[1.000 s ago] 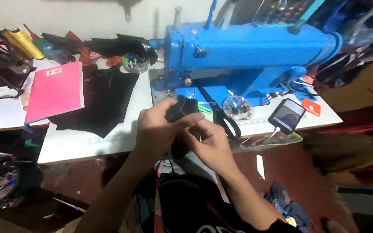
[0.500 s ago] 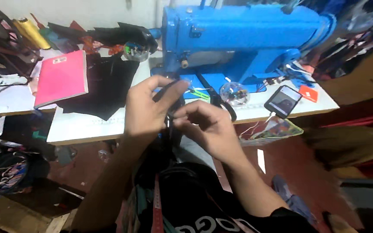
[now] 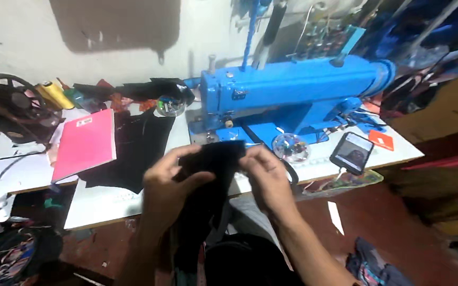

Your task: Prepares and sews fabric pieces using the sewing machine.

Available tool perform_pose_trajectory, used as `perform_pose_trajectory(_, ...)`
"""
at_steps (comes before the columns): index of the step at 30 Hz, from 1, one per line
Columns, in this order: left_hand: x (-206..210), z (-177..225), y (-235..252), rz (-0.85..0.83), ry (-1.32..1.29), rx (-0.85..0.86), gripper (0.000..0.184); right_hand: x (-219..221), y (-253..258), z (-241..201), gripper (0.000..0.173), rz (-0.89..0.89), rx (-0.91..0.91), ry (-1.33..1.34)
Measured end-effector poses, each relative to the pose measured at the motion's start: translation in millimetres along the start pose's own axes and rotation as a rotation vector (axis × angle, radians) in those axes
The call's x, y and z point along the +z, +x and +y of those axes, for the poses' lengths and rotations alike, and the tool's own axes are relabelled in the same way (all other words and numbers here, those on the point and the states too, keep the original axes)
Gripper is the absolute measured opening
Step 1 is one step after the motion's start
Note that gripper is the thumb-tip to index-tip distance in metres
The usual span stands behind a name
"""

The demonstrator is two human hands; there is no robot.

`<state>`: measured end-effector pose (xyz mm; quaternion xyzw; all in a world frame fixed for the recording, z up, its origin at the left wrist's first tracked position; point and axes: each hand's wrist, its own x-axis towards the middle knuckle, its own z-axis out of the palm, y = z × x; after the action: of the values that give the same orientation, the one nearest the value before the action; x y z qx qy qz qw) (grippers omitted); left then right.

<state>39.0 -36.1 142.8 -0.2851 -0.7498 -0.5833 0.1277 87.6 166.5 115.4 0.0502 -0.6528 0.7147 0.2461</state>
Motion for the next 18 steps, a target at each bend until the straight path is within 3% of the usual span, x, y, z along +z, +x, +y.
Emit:
perform_pose_trajectory(5,-76.2,16.1,-13.1,-0.249,0.022,-0.307,0.051,-40.1,5.1,-25.1,0.02,0.264,-0.179,-0.171)
perform_pose_trajectory(9,-100.9,-0.9,-3.9,-0.268,0.175,-0.198,0.046,-45.8,9.4,-29.5,0.011,0.211,-0.301,-0.544)
perform_pose_trajectory(12,-81.0,-32.8,40.1,-0.234,0.587,-0.136,0.036,-41.6,36.3,8.5,0.024,0.135,-0.15,-0.938)
perform_pose_trajectory(14,-48.2,-64.2,53.5,-0.22,0.785,-0.279,0.039,-39.9,56.5,52.4,0.031,0.019,0.051,-1.118)
perform_pose_trajectory(16,-8.2,-92.4,37.1,-0.238,0.931,-0.302,0.047,-38.0,67.2,81.9,0.034,-0.07,0.234,-1.239)
perform_pose_trajectory(18,22.4,-115.2,13.2,-0.261,0.924,-0.167,0.047,-35.1,69.5,90.1,0.032,-0.105,0.287,-1.332)
